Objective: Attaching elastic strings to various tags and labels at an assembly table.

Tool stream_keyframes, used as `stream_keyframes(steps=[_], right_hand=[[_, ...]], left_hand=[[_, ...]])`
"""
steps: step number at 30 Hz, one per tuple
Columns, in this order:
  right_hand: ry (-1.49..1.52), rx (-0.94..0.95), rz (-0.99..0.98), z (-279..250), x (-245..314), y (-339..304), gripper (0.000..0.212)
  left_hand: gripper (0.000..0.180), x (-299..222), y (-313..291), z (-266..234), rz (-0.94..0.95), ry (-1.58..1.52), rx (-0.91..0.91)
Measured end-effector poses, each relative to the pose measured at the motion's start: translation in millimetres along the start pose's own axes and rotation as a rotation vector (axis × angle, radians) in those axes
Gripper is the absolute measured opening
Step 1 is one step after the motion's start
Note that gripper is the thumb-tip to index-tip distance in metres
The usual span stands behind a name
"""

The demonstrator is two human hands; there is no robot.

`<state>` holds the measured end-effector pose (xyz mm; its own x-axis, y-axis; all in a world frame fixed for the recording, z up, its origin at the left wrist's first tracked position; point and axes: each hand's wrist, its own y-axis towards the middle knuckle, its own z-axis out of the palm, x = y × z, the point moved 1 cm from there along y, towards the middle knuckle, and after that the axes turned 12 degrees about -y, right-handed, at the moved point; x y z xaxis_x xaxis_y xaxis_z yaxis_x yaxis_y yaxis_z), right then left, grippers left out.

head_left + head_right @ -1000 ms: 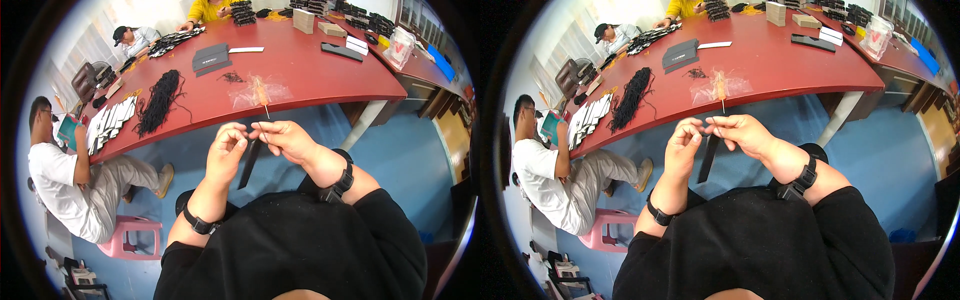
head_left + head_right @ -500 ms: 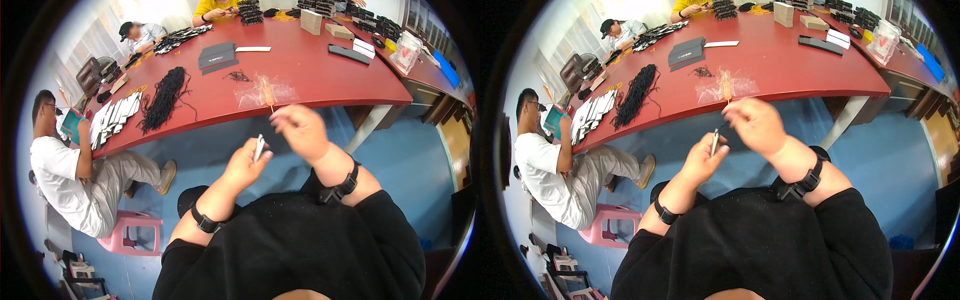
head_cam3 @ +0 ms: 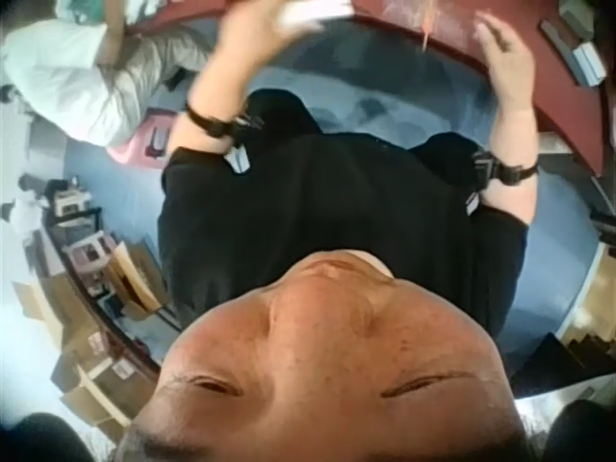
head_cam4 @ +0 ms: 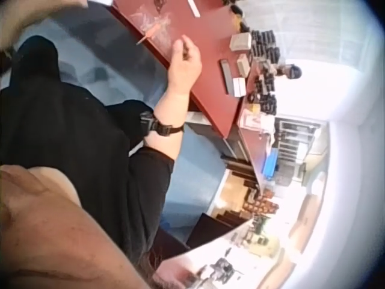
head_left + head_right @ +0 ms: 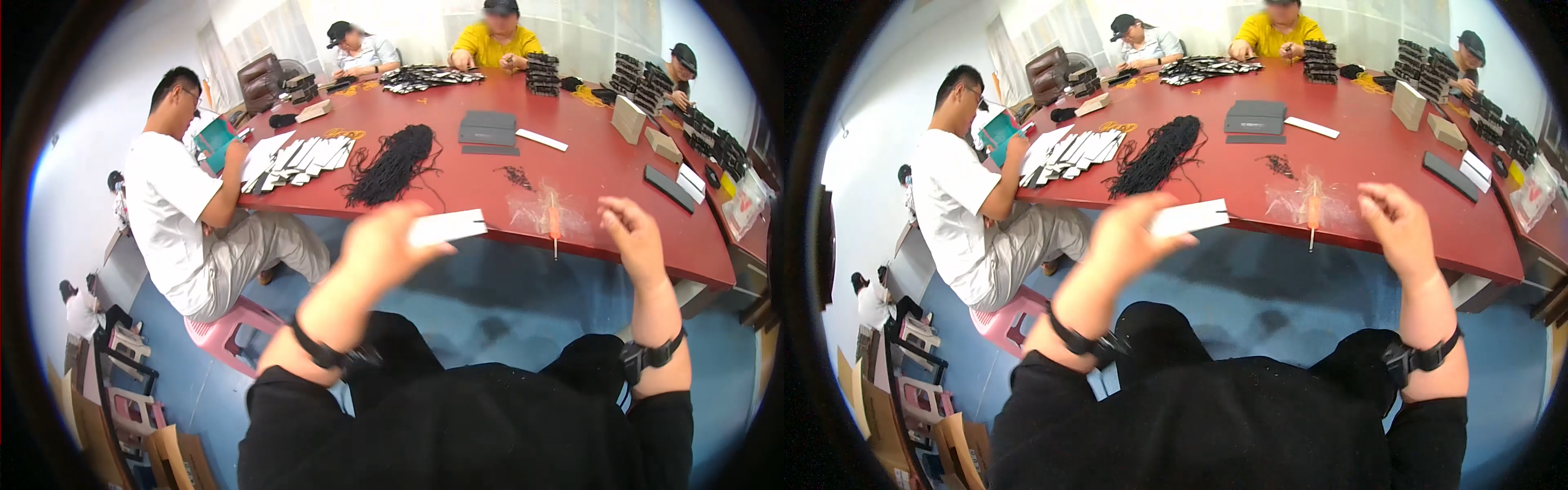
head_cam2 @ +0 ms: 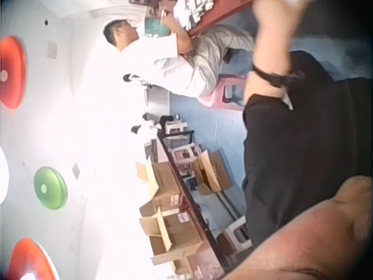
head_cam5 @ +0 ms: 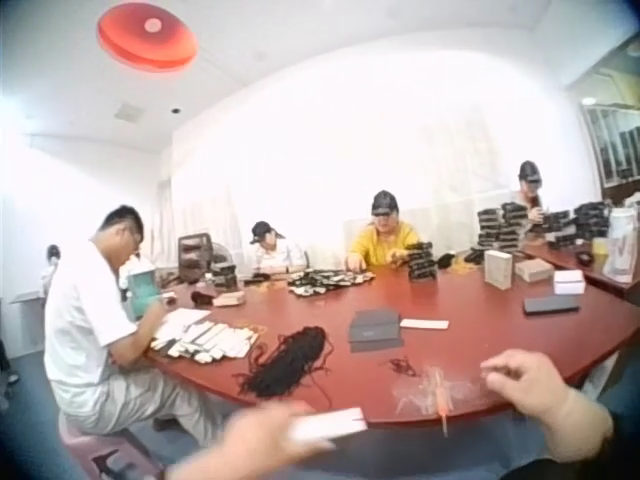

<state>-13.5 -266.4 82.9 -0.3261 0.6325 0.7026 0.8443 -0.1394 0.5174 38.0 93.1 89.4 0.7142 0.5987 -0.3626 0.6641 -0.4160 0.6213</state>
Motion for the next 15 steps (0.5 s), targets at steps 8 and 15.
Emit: stream_keyframes(steps=[8,15], right_hand=[[-0.396,0.235,-0.108,-3,12,72,0.032],[-0.411,0.3,-0.12,15,-11,25,0.034]], left_hand=[[0.016,61,72,-5,-0.259,-0.349,0.213],[0.024,-9,72,100,0.357,-0.372,0.212]])
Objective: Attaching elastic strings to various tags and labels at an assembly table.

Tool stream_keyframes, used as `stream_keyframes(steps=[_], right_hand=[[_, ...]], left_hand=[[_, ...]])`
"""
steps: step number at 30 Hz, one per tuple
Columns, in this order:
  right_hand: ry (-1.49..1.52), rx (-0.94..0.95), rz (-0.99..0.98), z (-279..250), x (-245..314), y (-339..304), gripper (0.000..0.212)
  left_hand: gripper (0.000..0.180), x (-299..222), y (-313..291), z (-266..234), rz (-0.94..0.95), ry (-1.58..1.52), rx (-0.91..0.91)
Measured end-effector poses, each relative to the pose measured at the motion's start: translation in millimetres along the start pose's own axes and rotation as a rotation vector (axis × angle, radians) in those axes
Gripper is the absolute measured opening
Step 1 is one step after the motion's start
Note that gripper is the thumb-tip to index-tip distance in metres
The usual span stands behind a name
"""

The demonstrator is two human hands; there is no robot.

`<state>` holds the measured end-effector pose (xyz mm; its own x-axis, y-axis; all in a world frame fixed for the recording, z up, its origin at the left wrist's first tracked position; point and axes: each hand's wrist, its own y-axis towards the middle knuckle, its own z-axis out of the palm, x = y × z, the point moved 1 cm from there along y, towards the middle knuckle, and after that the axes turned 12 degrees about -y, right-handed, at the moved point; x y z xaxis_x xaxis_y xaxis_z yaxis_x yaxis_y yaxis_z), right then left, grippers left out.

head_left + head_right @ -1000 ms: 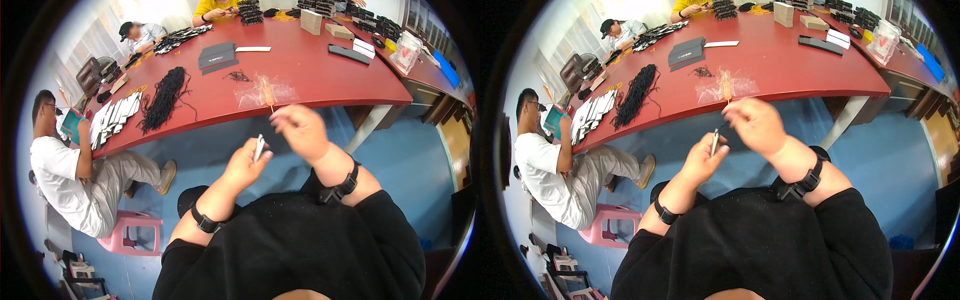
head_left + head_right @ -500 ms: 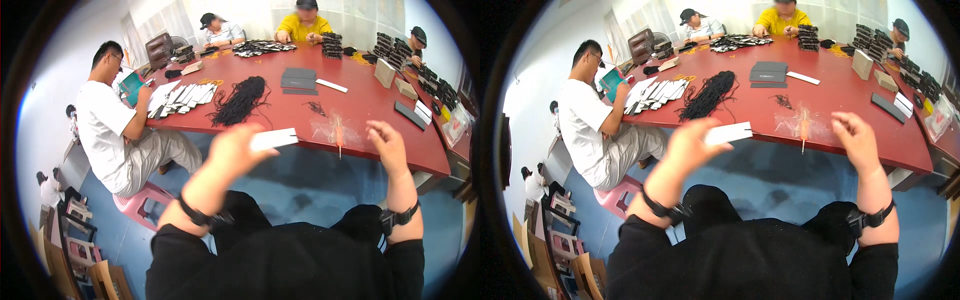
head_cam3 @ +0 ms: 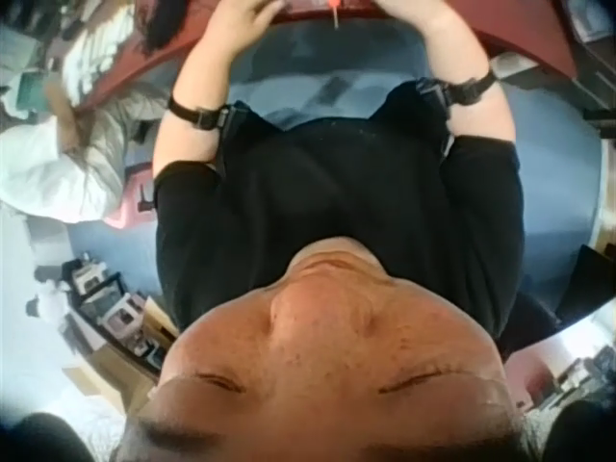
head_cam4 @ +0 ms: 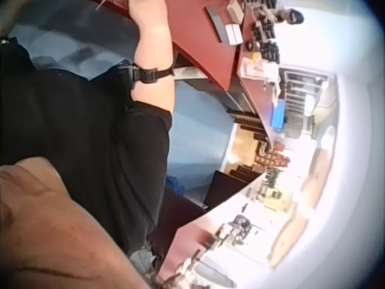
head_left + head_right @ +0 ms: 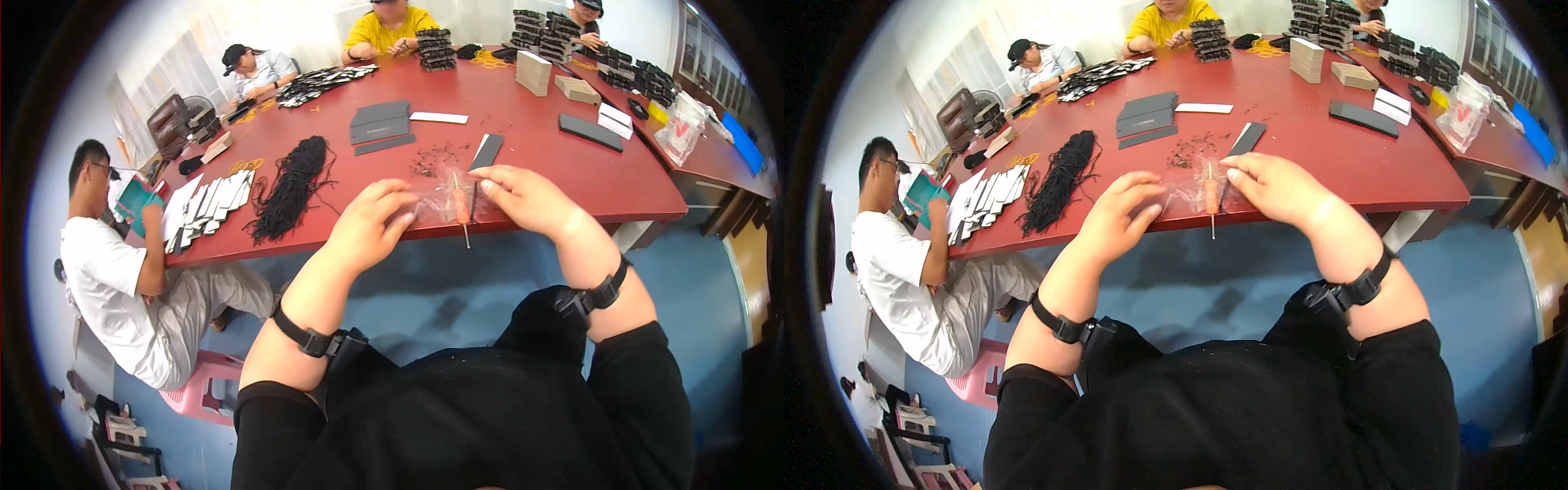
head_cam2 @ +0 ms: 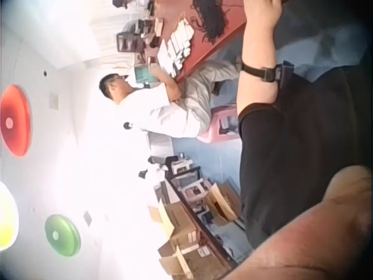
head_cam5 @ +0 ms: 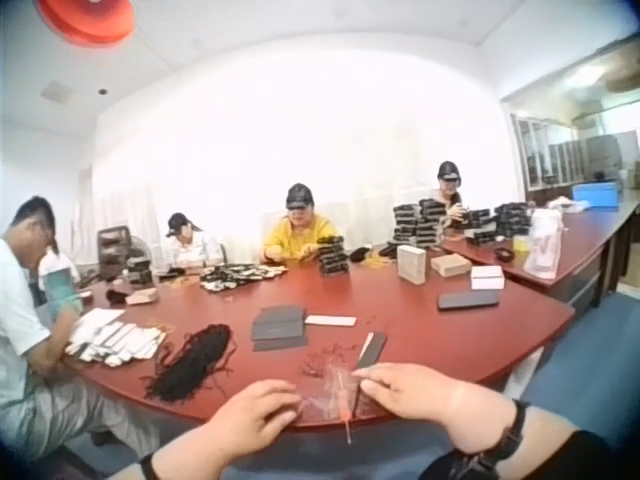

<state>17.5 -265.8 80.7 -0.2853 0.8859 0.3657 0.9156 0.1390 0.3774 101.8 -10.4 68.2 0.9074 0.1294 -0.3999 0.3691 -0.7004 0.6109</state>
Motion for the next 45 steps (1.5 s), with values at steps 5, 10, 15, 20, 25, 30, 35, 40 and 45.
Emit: stream_keyframes(steps=[5,10,15,20,25,30,35,40,45], right_hand=[[-0.251,-0.055,-0.187,7,9,-14,0.034],[-0.221,-0.125,-0.121,9,-6,-9,0.035],[-0.418,-0.039,-0.09,-13,-40,30,0.049],[-0.616,0.391,-0.196,-29,-44,62,0.046],[-0.453,0.276,-0.335,-36,-28,34,0.032],[-0.227,0.015,-0.394,-47,12,-34,0.021],[0.02,0.329,-0.47,-26,59,-102,0.017],[0.02,0.274,-0.396,-3,70,-94,0.023],[0.178,0.12,-0.491,-6,68,-70,0.038]], left_hand=[[0.024,1,63,25,0.015,0.01,-0.011],[0.023,0,62,45,-0.02,0.001,0.091],[0.023,7,53,50,-0.32,-0.253,-0.052],[0.022,8,52,50,-0.242,-0.129,-0.081],[0.019,10,48,50,-0.256,-0.225,-0.149],[0.018,3,44,45,-0.254,-0.256,-0.167],[0.022,-52,-1,39,0.108,-0.721,-0.044],[0.059,-107,-32,63,-0.194,-0.878,0.382],[0.04,-110,-39,26,-0.573,-0.898,0.331]])
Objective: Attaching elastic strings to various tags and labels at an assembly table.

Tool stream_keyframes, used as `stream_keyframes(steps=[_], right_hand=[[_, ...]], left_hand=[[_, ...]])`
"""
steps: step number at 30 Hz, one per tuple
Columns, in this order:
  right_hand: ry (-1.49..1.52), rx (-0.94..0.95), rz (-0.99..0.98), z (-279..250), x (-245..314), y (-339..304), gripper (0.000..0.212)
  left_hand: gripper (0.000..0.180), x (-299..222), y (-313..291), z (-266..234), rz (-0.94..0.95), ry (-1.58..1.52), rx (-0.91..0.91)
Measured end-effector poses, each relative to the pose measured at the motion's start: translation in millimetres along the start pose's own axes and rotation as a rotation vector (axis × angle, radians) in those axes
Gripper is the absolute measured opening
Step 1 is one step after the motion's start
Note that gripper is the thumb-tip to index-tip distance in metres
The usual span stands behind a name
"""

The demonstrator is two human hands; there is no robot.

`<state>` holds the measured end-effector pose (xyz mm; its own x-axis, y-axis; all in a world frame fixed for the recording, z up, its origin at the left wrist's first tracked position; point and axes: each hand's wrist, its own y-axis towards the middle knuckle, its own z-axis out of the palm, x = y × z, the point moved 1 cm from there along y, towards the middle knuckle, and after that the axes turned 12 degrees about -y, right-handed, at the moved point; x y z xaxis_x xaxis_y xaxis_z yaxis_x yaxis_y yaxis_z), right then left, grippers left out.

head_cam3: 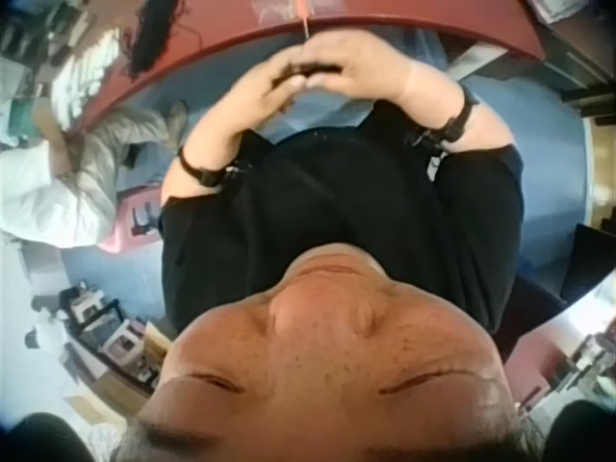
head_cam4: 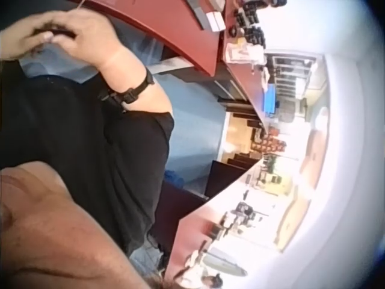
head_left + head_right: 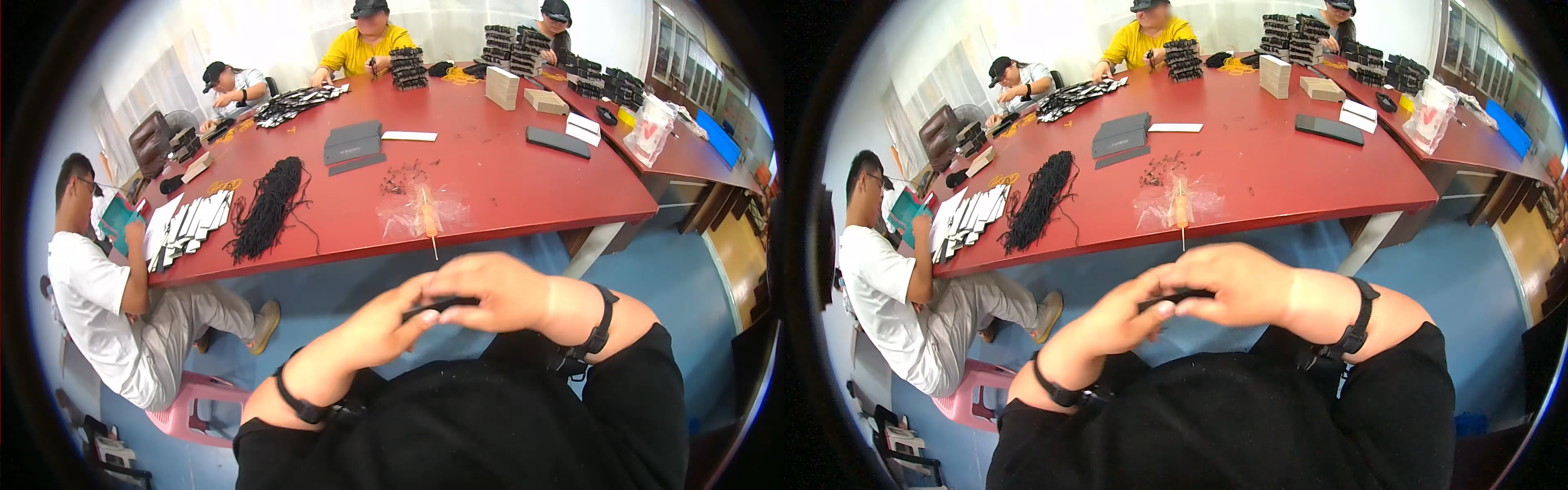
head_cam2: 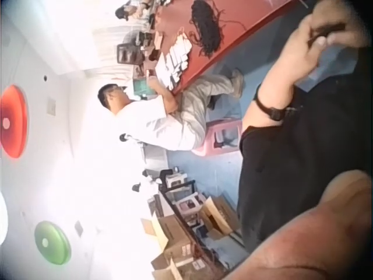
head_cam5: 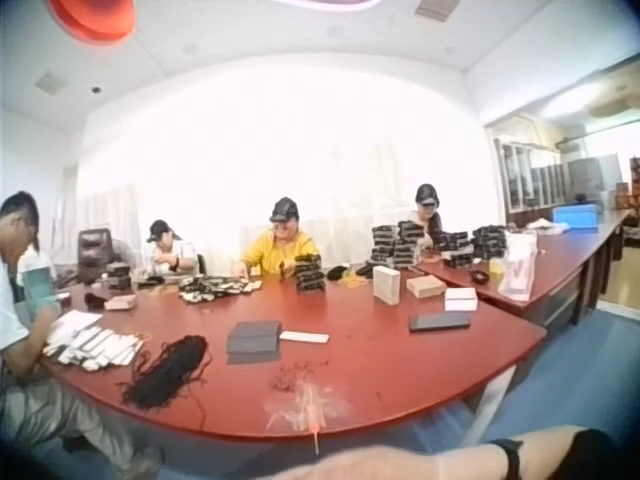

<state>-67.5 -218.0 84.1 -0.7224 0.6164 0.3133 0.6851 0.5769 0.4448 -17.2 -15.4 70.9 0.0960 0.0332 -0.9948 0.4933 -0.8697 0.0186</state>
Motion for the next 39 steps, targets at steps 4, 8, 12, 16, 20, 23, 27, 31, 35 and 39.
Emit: stream_keyframes(steps=[4,8,12,16,20,23,27,31,35,39], right_hand=[[-0.676,-0.069,0.359,-30,-51,-2,0.069],[-0.698,0.429,0.718,-40,-100,-3,0.082],[-0.71,0.482,0.941,-48,-143,19,0.086],[-0.736,0.382,1.088,-51,-194,39,0.092],[-0.753,0.322,1.23,-50,-234,53,0.096],[-0.701,0.303,1.183,-47,-244,56,0.096],[-0.714,0.331,1.146,-49,-251,48,0.094],[-0.621,0.334,1.056,-57,-263,36,0.092],[-0.66,0.263,1.206,-60,-297,39,0.094],[-0.682,0.138,1.033,-59,-340,53,0.081]], left_hand=[[0.029,-28,-51,-69,0.257,0.336,-0.32],[0.028,-47,-71,-189,0.665,0.861,-0.931],[0.035,-37,-93,-316,0.284,0.501,-1.355],[0.031,-8,-97,-380,0.409,-0.058,-1.431],[0.035,-6,-101,-409,0.373,0.049,-1.513],[0.045,-27,-121,-444,0.033,0.583,-1.405],[0.037,-26,-118,-496,-0.083,0.597,-1.162],[0.041,3,-93,-483,0.031,0.828,-1.373],[0.034,50,-88,-395,0.296,0.911,-1.334],[0.037,63,-94,-353,0.3,1.061,-1.371]])
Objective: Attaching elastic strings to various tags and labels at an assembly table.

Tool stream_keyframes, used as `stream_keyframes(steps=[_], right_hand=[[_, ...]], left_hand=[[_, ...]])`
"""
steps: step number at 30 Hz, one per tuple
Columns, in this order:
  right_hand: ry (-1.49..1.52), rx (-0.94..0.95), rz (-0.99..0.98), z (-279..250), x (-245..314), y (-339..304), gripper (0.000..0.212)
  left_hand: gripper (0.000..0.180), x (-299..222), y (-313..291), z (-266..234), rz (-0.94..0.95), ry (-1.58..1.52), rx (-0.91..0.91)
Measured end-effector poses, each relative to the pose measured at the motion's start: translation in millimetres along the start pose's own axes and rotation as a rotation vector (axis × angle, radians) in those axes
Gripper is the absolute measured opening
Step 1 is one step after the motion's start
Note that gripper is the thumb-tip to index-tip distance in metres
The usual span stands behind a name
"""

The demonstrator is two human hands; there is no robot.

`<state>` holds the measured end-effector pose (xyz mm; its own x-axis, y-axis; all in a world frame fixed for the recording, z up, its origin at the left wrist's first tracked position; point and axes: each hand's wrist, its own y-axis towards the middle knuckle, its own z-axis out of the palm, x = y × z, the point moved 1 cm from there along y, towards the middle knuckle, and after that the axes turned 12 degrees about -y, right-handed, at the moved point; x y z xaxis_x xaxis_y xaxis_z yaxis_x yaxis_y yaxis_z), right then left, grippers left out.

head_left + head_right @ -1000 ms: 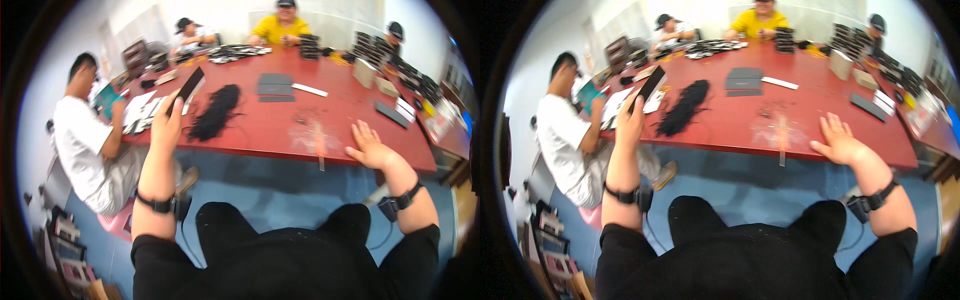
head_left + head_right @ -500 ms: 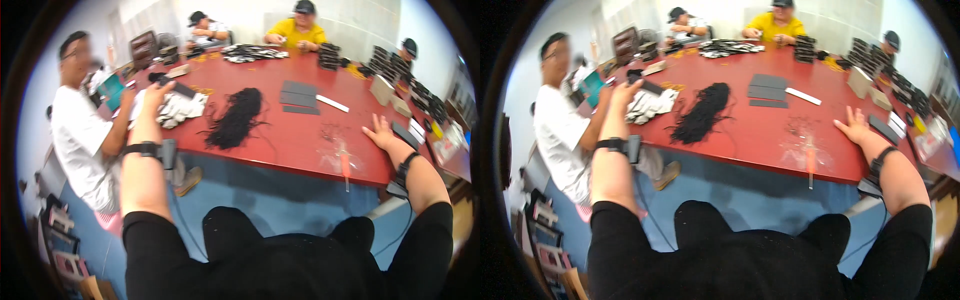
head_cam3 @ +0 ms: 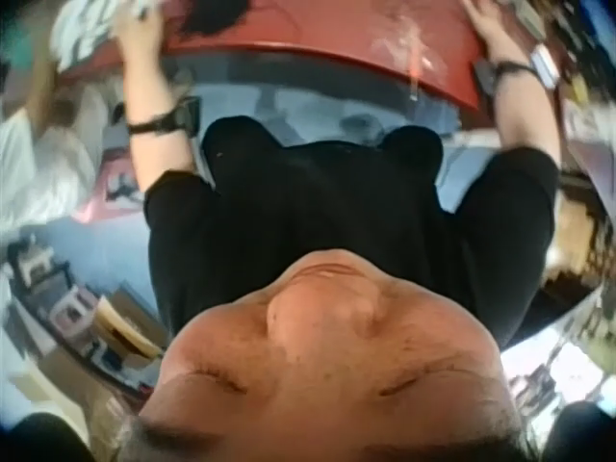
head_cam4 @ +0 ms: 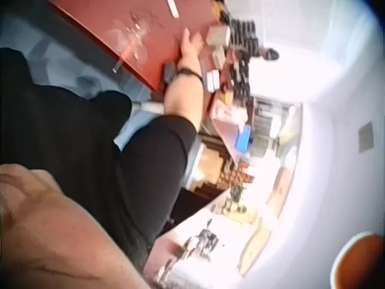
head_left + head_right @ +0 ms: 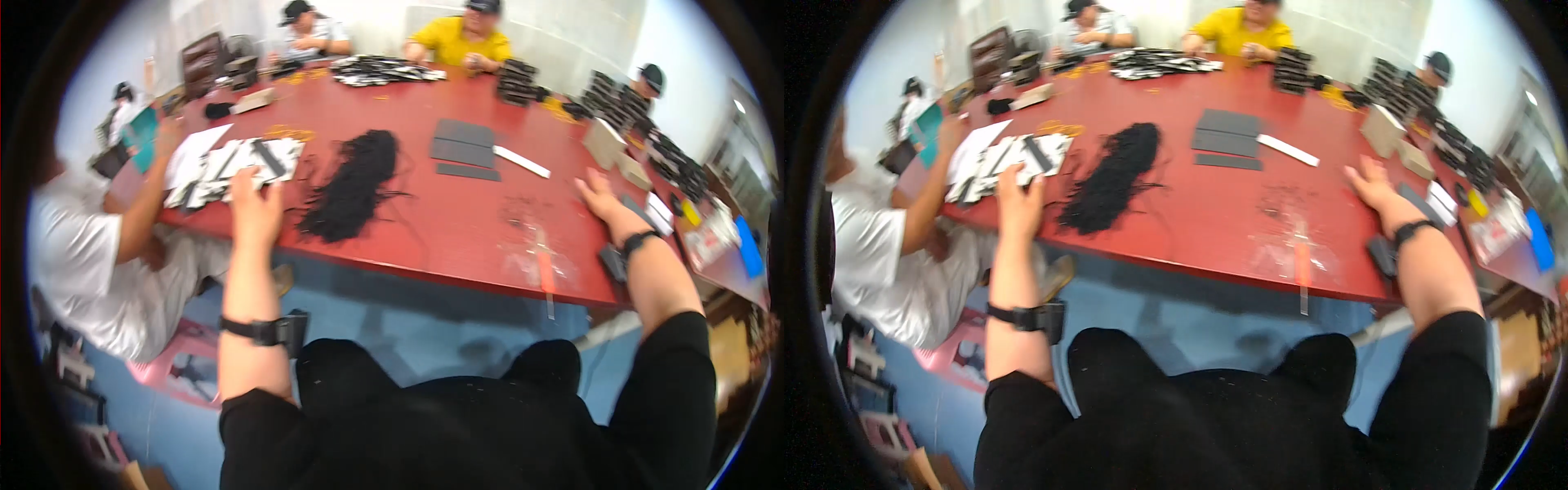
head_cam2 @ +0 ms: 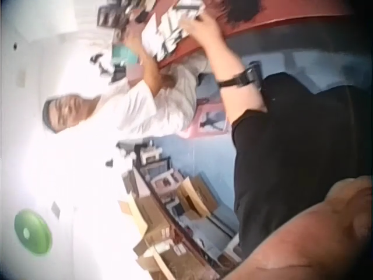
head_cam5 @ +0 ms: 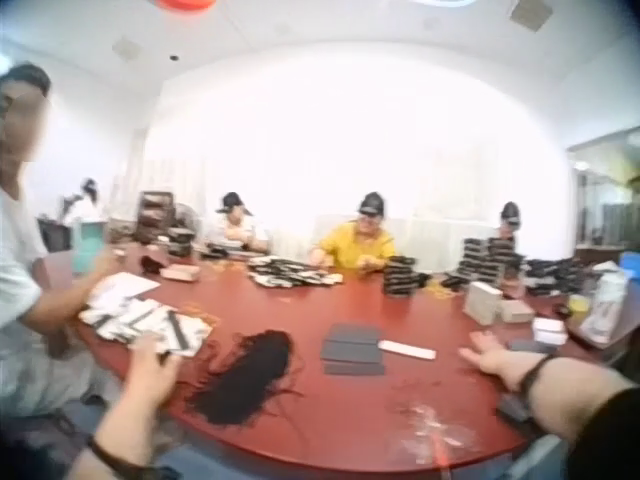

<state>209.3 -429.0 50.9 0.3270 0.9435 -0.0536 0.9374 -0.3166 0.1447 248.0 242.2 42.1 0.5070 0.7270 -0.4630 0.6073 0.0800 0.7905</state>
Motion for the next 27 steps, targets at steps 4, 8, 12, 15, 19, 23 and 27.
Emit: stream_keyframes(steps=[4,8,12,15,19,23,27], right_hand=[[0.033,0.041,-0.227,4,5,0,0.068],[0.142,0.028,-0.358,-7,36,-37,0.064],[0.133,0.03,-0.41,-21,77,-69,0.063],[0.125,0.041,-0.565,-27,108,-83,0.064],[0.11,0.067,-0.694,-31,142,-83,0.064],[0.093,0.089,-0.807,-33,165,-78,0.064],[0.199,0.137,-0.983,-34,180,-75,0.064]], left_hand=[[0.036,-7,2,7,0.043,0.035,0.112],[0.033,-15,1,3,0.039,-0.008,0.122],[0.033,-19,0,2,0.011,-0.016,0.185],[0.032,-21,-1,1,0.002,-0.037,0.183],[0.032,-22,-4,-1,0.01,-0.061,0.151],[0.031,-22,-3,-1,-0.01,-0.081,0.15],[0.032,-20,-3,-1,-0.027,-0.087,0.164]])
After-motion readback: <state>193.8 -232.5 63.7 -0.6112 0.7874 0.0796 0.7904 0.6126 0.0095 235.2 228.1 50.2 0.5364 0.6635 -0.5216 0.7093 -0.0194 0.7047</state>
